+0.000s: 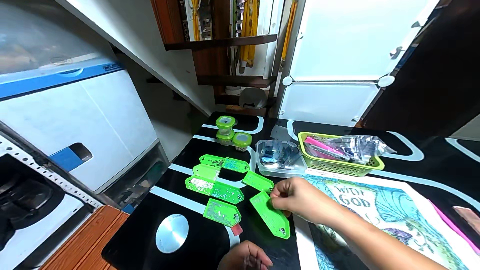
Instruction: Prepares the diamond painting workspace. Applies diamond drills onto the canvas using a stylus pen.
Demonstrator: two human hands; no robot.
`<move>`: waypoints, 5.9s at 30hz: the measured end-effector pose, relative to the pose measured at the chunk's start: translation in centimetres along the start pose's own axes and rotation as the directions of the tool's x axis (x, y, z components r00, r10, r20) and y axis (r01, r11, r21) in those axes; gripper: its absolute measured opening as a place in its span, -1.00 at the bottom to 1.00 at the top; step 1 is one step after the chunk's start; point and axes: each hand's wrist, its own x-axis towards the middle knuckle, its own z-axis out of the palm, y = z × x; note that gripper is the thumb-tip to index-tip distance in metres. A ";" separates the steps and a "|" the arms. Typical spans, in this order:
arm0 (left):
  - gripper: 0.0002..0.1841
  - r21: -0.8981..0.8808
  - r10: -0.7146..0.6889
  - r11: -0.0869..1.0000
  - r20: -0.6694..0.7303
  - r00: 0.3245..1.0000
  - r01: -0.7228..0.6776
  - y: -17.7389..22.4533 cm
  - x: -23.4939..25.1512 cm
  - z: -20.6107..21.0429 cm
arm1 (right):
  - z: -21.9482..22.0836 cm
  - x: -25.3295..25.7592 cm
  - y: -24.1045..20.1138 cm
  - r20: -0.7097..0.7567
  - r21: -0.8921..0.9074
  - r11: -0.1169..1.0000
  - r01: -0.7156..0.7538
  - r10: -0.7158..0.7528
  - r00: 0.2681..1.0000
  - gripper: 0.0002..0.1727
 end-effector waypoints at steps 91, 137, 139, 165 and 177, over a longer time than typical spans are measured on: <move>-0.70 0.476 0.285 0.842 0.003 0.958 -0.252 2.8 0.7 4.2 | 2.1 -10.2 -0.9 -0.182 -0.509 0.490 0.708 -0.865 0.467 -0.63; -0.84 0.236 0.174 0.952 0.105 0.979 -0.195 5.1 5.0 -0.7 | 2.8 -7.5 4.0 -0.113 0.287 0.954 0.084 -0.054 0.992 -0.59; -0.83 0.361 0.260 0.886 0.137 0.956 -0.293 6.2 8.4 -1.3 | 3.7 -7.0 3.5 0.017 0.199 0.979 0.053 -0.058 0.998 -0.57; -0.89 0.548 0.173 0.831 -0.080 0.982 -0.102 4.9 22.6 -4.8 | -6.5 3.3 4.4 -0.121 -0.187 0.982 0.005 -0.028 0.992 -0.65; -0.88 0.491 0.172 0.862 -0.052 0.984 -0.125 3.7 23.2 -3.8 | -5.7 5.3 3.6 -0.366 -0.316 0.942 -0.112 -0.012 0.931 -0.64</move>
